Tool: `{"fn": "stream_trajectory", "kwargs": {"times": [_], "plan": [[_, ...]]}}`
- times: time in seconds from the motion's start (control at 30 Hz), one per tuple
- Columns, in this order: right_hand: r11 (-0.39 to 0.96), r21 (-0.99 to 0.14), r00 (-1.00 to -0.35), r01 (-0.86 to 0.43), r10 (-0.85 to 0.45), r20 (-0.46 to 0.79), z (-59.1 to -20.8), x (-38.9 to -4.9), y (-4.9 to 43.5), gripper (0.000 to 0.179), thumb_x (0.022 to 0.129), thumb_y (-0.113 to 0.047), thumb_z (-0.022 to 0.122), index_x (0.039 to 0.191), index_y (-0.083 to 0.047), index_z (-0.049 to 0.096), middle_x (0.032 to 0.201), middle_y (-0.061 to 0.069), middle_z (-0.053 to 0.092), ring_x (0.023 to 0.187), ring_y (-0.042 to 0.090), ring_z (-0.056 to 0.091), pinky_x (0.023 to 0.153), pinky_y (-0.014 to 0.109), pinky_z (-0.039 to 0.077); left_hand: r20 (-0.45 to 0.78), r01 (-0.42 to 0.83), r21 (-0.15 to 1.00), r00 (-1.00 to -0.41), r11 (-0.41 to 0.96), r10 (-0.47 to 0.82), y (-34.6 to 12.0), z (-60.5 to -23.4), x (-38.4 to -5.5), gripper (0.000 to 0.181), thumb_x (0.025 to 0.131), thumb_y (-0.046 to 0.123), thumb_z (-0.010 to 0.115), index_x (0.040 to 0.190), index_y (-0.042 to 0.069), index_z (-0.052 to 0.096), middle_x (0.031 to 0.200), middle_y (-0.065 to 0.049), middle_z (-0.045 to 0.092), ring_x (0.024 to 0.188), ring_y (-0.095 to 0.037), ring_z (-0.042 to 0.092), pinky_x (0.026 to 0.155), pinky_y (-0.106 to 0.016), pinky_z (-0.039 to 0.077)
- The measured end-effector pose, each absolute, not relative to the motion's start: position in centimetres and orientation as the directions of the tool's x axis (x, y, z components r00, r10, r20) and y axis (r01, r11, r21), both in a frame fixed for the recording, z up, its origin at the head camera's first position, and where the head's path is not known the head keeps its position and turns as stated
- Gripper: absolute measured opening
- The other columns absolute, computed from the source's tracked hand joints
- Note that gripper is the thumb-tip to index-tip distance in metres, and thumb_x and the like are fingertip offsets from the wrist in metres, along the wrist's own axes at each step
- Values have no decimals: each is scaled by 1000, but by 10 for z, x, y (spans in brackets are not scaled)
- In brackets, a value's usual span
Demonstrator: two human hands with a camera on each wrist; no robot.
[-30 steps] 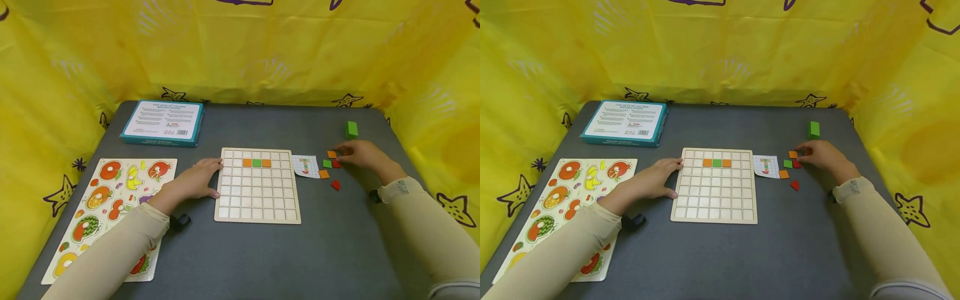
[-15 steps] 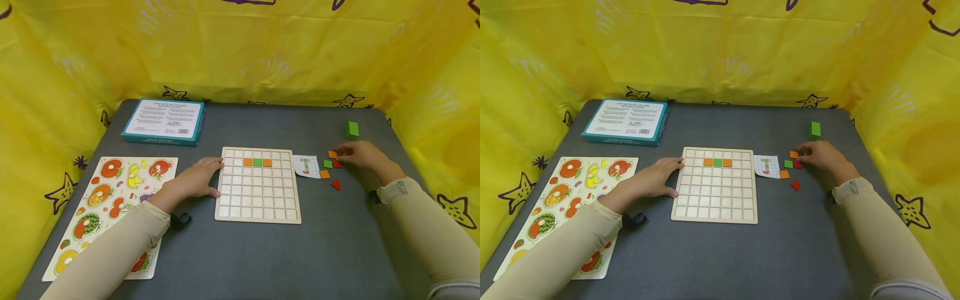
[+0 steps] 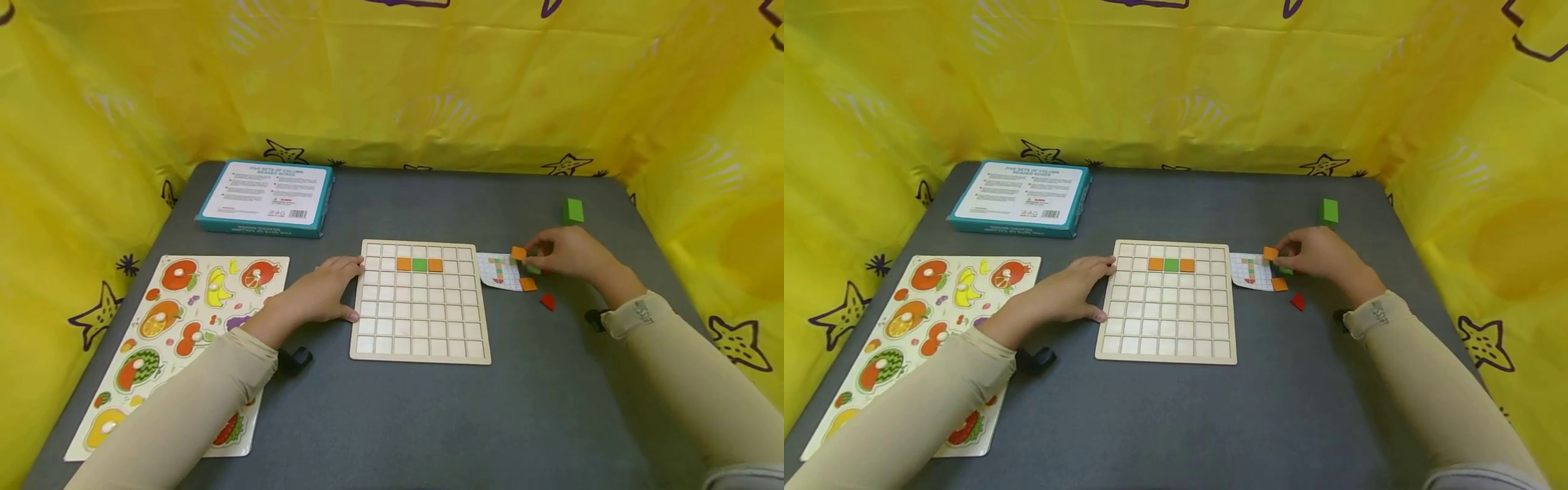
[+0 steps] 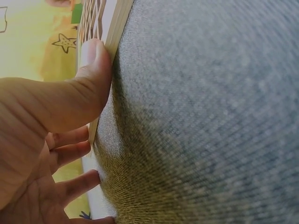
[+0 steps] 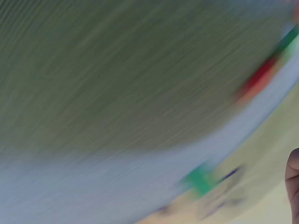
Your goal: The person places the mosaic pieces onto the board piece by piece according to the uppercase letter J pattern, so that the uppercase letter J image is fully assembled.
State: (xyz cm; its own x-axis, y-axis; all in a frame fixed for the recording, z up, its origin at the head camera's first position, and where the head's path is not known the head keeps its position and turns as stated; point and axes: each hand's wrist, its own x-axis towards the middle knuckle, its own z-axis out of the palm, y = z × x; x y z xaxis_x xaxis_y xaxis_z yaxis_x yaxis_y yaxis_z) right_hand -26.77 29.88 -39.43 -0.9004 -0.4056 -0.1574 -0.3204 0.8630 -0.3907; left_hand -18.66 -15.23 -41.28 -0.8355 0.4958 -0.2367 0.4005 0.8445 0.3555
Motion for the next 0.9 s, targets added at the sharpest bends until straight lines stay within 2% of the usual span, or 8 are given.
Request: {"fn": "stream_trajectory", "kwargs": {"times": [0.17, 0.4, 0.9], "plan": [[763, -386, -810, -518, -583, -63, -390, -253, 227, 24, 84, -30, 77, 99, -12, 76, 72, -7, 60, 60, 13, 51, 58, 33, 44, -232, 402, 361, -836, 842, 498, -153, -413, -188, 88, 75, 38, 85, 145, 4, 44, 157, -10, 28, 143, -32, 22, 108, -61, 25], [697, -353, -730, -624, -681, -53, -397, -242, 158, 20, 83, -31, 77, 94, -15, 77, 70, -10, 59, 61, 10, 51, 58, 29, 44, -238, 397, 362, -836, 844, 495, -153, -413, -187, 89, 75, 38, 85, 145, 3, 44, 157, -10, 29, 143, -32, 22, 109, -61, 25], [716, -331, -726, -615, -678, -117, -405, -244, 133, 18, 85, -29, 76, 96, -14, 78, 79, -7, 66, 65, 12, 54, 63, 29, 46, -218, 413, 363, -834, 835, 507, -153, -411, -185, 88, 74, 37, 85, 144, 3, 45, 156, -11, 30, 143, -34, 22, 108, -62, 25]]}}
